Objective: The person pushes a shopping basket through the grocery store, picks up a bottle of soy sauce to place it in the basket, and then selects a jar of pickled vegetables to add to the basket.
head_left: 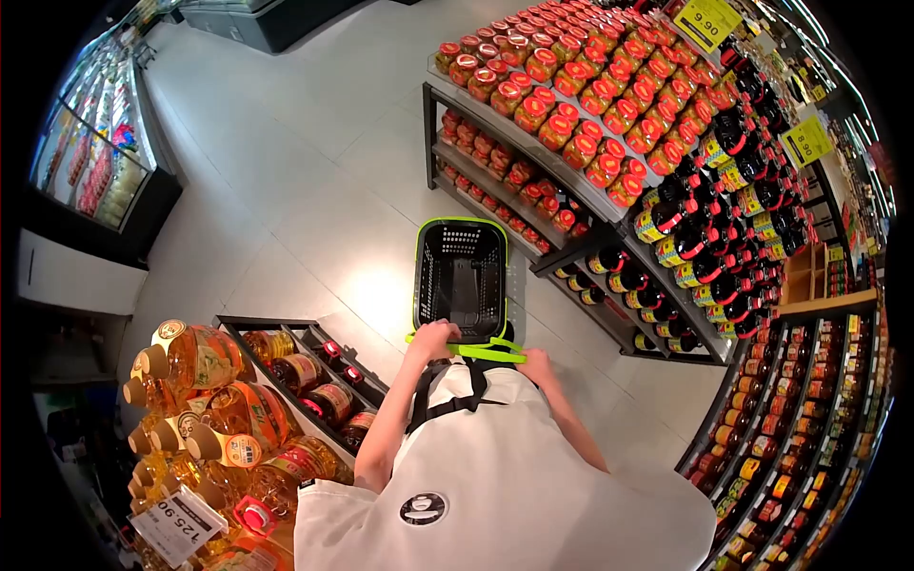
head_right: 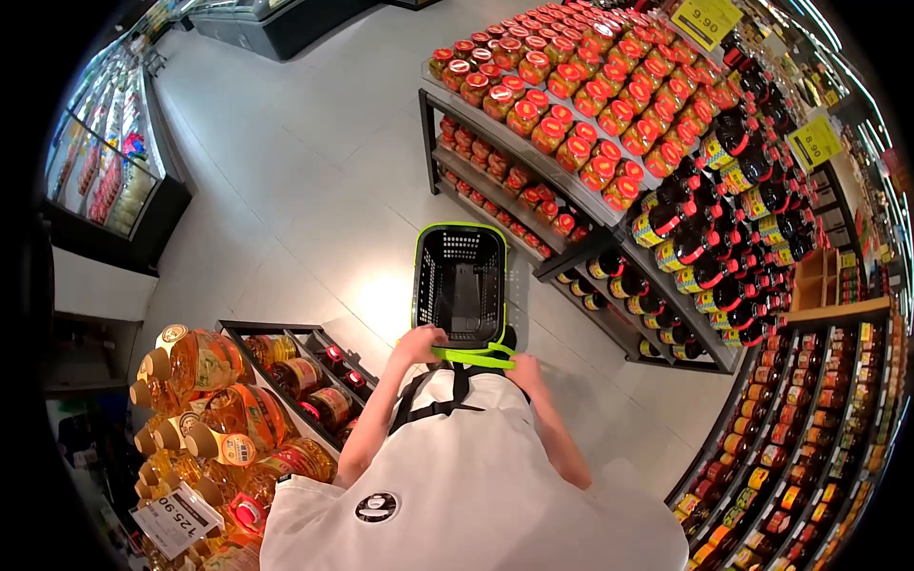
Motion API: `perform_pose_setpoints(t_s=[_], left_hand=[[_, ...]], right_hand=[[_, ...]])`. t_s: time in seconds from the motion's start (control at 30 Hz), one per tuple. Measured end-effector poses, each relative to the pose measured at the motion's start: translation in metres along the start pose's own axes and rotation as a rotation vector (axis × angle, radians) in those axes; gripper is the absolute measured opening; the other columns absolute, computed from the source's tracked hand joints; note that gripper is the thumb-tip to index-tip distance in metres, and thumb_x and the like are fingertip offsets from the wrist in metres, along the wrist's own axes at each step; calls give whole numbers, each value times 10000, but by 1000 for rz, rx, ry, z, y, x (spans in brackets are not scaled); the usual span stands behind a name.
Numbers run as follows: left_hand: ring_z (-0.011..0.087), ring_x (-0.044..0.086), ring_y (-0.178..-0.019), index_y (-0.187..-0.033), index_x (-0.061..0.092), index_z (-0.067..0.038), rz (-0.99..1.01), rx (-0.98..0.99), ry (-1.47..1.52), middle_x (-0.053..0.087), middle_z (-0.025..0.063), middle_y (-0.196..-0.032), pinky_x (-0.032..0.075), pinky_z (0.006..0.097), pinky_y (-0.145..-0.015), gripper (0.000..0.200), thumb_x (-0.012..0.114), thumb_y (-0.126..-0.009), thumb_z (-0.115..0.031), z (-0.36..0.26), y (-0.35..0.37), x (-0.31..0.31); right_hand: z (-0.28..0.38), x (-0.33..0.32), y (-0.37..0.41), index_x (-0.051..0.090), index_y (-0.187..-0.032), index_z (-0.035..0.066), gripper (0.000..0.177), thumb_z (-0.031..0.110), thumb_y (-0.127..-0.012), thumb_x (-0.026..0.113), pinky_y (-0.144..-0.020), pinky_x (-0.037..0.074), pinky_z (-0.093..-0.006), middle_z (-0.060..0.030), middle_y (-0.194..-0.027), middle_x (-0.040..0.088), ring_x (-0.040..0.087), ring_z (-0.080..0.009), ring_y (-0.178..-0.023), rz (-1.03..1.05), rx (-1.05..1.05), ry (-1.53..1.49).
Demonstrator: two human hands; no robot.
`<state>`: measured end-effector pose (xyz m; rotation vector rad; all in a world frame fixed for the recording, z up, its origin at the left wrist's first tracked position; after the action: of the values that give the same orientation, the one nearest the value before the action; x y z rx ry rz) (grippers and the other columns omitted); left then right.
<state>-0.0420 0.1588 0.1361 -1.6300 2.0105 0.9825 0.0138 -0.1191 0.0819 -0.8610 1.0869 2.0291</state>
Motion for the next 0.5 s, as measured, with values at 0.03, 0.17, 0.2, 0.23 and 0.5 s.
perform_pose_setpoints(t_s=[0.03,0.17,0.2,0.23,0.5], left_hand=[[263,616,-825,-907,638,-95,-28,40,-1,622,110,-881,499,360,-742,311,711,-621,-194,-10,7,-21],[262,586,-854,-980,580,-35,-459,232,277,593,114,-911,463,335,-779,249,650,-744,-79,-98,35,-163],[259,580,-887,-986,581,-28,-600,263,287,599,117,-940,444,319,-806,235,641,-761,-61,-126,49,-200],[219,581,-942,-1002,587,-31,-713,305,270,613,110,-1003,440,302,-841,247,634,-759,-27,-146,66,-232],[137,509,-849,-926,510,-53,-1544,1412,395,486,56,-919,434,236,-765,180,442,-851,-202,-277,237,-367]], right_hand=[[0,12,0,676,-833,81,231,235,-665,639,-709,496,-425,-180,-811,628,610,-354,-773,39,6,-10],[33,3,6,676,-854,71,259,224,-645,655,-721,501,-410,-166,-804,640,613,-351,-780,114,77,-88],[40,1,7,678,-846,77,256,235,-646,654,-718,500,-414,-170,-791,636,612,-352,-772,79,64,-113],[44,-1,5,679,-839,83,253,247,-647,653,-714,500,-417,-174,-778,633,611,-353,-765,39,51,-134],[29,13,-14,686,-879,89,283,152,-609,626,-730,502,-403,-190,-784,632,618,-348,-761,87,13,-112]])
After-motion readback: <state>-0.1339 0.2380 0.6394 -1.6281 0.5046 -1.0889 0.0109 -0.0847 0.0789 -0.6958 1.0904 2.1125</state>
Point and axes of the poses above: each hand's wrist, its own y-axis away from the middle knuckle, its own x-axis out of the palm, z = x × y, the point moved 4 cm from there along -y, towards the middle knuckle
